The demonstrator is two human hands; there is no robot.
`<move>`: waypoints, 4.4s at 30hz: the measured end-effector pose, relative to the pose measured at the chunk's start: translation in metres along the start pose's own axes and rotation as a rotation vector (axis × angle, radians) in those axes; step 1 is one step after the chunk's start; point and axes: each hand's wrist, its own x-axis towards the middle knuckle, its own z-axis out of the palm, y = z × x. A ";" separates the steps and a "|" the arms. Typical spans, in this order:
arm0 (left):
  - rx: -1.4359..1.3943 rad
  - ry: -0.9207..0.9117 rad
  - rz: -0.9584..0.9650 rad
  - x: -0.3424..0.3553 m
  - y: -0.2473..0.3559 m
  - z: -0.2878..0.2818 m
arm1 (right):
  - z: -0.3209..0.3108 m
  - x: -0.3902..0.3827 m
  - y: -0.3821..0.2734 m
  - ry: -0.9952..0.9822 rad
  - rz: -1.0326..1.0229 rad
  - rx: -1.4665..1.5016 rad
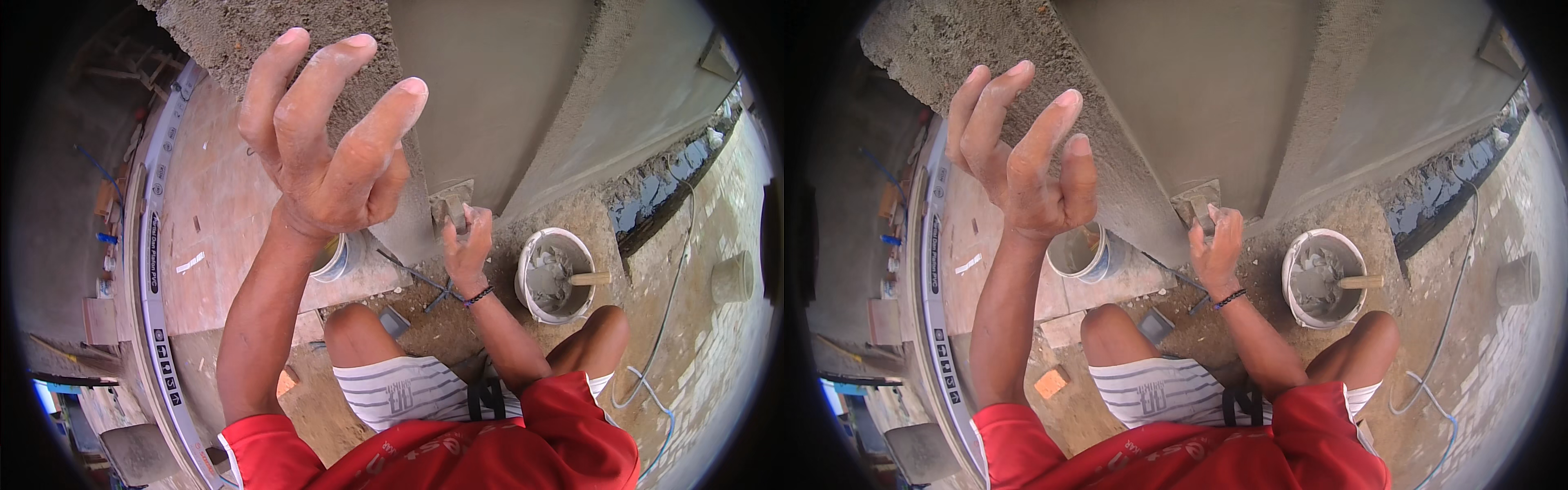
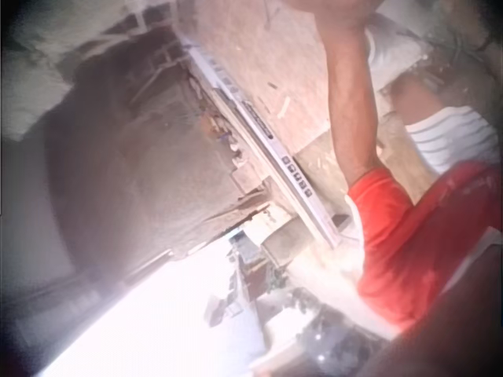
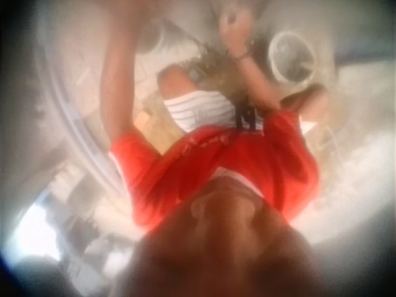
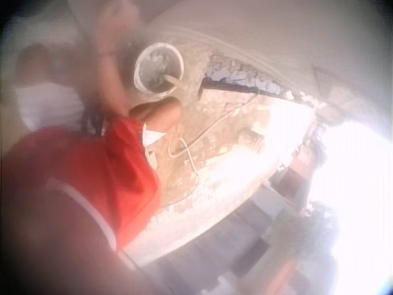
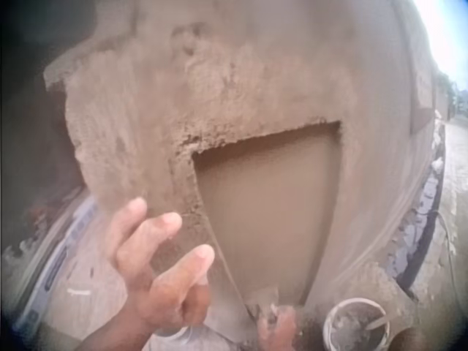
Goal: The person uses a trowel to apply and smooth cement plaster onto a recessed rectangular section of an exterior wall. The person repeatedly scoops plaster from a bucket and spreads it evenly across the surface.
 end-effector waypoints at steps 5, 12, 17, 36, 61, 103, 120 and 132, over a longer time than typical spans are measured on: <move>-0.009 0.026 0.009 0.002 -0.001 0.003 | -0.010 -0.063 0.053 -0.196 0.070 -0.257; -0.024 0.045 0.009 0.003 -0.002 0.001 | -0.047 -0.059 0.034 -0.073 1.132 0.829; 0.038 -0.009 -0.030 0.008 0.007 -0.003 | -0.047 -0.058 0.080 -0.079 1.234 1.246; 0.012 0.005 -0.036 0.003 0.005 -0.003 | 0.006 -0.049 0.054 0.210 1.301 1.081; 0.006 0.049 -0.016 0.004 0.000 0.002 | -0.139 0.135 -0.089 -0.107 0.317 1.565; -0.749 -2.066 -0.127 -0.222 0.243 -0.047 | -0.282 -0.031 0.095 0.386 1.275 0.684; -0.664 -2.090 -0.361 -0.247 0.253 -0.056 | -0.273 -0.019 0.114 0.370 1.179 0.750; -0.709 -2.152 -0.596 -0.269 0.296 -0.064 | -0.280 -0.027 0.112 0.388 1.235 0.765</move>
